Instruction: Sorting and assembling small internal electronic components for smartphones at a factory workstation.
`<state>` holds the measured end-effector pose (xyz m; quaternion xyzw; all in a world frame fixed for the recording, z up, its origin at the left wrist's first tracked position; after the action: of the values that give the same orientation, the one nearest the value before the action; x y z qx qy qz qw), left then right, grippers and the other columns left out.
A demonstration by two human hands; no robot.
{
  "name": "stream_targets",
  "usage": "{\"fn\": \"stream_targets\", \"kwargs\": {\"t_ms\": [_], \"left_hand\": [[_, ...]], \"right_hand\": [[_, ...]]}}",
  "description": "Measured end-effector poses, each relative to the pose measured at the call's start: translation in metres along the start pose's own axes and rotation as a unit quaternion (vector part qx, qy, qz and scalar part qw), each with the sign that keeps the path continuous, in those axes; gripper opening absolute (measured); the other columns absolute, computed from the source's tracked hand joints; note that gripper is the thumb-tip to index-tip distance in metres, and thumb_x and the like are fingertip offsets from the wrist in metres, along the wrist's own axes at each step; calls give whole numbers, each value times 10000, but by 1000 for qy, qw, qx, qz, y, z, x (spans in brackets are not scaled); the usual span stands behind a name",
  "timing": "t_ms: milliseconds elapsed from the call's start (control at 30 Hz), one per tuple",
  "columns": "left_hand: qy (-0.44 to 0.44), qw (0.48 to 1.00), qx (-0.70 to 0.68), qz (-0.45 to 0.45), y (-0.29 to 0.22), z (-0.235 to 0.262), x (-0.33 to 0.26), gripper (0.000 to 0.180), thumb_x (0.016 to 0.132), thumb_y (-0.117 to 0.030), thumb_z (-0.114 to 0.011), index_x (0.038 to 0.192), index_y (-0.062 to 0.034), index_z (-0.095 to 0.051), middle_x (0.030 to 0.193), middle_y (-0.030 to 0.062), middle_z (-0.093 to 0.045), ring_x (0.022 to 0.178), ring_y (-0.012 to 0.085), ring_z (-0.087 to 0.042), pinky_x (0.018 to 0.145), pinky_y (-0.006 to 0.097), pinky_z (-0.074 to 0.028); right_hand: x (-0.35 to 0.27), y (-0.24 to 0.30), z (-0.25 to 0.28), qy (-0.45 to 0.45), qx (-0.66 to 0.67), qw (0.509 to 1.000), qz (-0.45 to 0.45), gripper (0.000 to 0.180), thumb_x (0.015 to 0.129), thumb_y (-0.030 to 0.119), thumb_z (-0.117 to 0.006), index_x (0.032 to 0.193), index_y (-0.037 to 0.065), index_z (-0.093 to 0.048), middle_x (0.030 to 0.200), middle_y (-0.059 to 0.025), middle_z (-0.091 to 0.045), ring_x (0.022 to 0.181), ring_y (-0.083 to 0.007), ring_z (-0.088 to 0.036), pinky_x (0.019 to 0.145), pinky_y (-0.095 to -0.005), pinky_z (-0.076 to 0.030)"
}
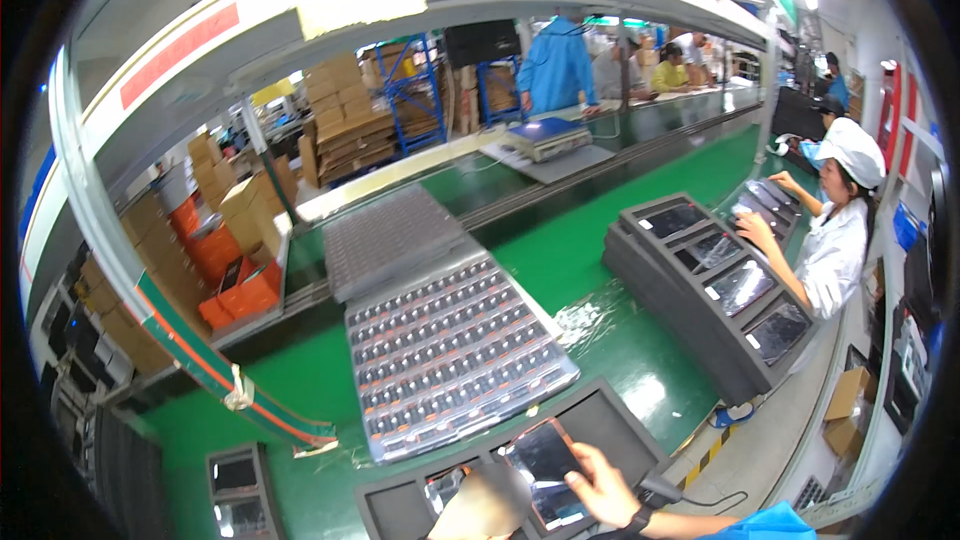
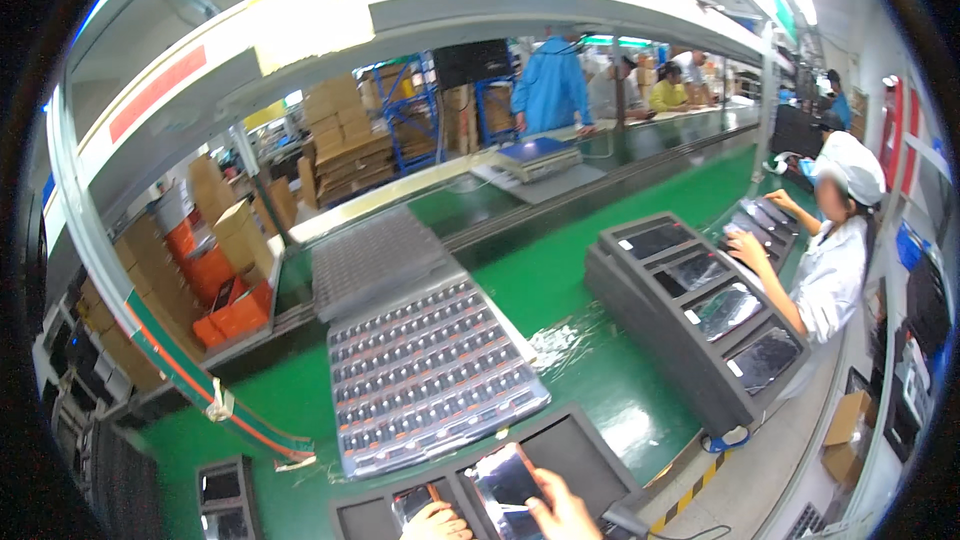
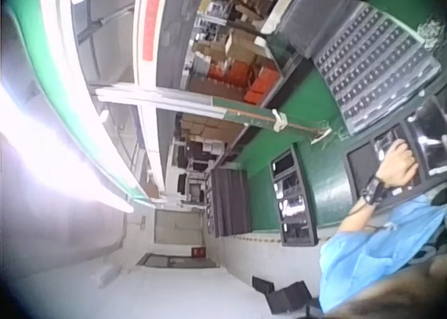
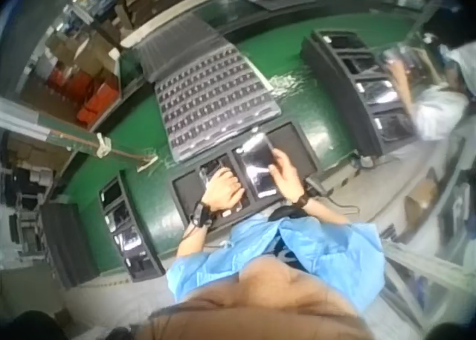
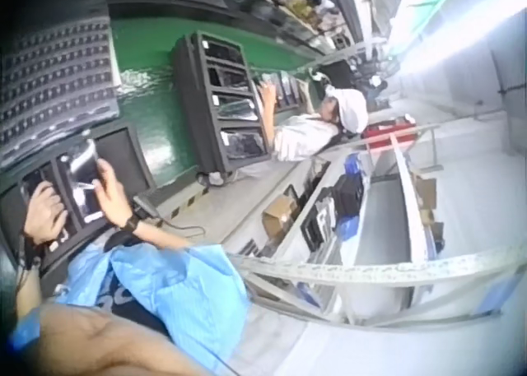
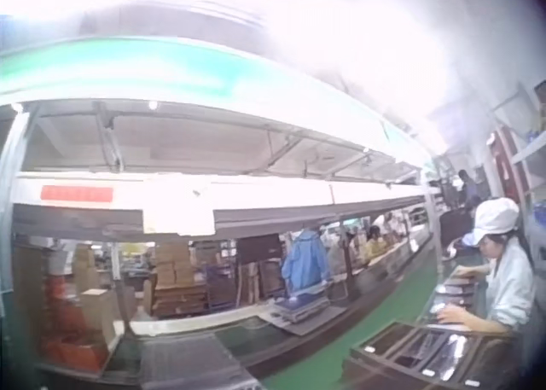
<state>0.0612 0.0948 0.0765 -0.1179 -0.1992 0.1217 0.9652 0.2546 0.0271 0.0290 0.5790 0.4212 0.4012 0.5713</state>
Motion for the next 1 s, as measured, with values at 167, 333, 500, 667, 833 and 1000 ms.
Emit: {"fn": "stream_targets", "kwargs": {"t_ms": [167,333,500,667,833,1000], "left_hand": [[9,1000,11,7,-2,-2,-6,235,833,-248,-627,690,-65,-661,728,75,-612,809,267,-581,917,424,-424],[34,999,21,8,-1,-9,-6,246,863,-256,-601,734,-61,-680,774,77,-634,849,277,-583,918,430,-409],[39,999,23,10,-1,-10,-4,240,868,-259,-599,752,-66,-683,793,77,-641,871,276,-585,942,440,-404],[40,999,29,11,1,-13,-8,237,864,-260,-601,752,-68,-682,797,79,-643,873,275,-585,946,438,-402],[16,1000,14,10,1,-10,-9,226,853,-252,-604,742,-67,-671,778,81,-634,849,272,-581,947,432,-392],[-7,1000,2,6,0,-5,-8,200,834,-222,-614,708,-69,-636,751,84,-611,828,279,-571,920,440,-392]], "right_hand": [[-14,11,-17,-50,-129,989,61,484,959,81,-524,1421,59,-381,1259,-260,-589,1161,-380,-604,947,-405,-481],[-19,16,-22,-58,-184,976,100,480,984,176,-518,1416,19,-378,1275,-285,-562,1180,-453,-551,978,-457,-461],[-15,23,-27,-24,-189,976,102,469,982,169,-524,1399,2,-390,1256,-290,-570,1169,-445,-563,974,-449,-467],[0,23,-21,-1,-122,991,45,447,954,118,-551,1376,28,-435,1270,-245,-581,1186,-391,-577,980,-425,-470],[4,6,-17,-13,-145,987,73,445,926,111,-574,1352,35,-470,1324,-217,-532,1245,-378,-521,1042,-413,-426],[11,0,-20,15,-199,970,136,463,909,116,-592,1350,28,-485,1392,-221,-463,1295,-385,-461,1082,-404,-389]]}}
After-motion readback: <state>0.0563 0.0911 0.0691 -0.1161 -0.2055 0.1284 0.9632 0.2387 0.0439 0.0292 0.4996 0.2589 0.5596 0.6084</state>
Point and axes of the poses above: each hand's wrist, its own x-axis towards the middle knuckle, its own z-axis out of the back of the hand, y = z × x, the point moved 5 cm from there along x, towards the middle knuckle
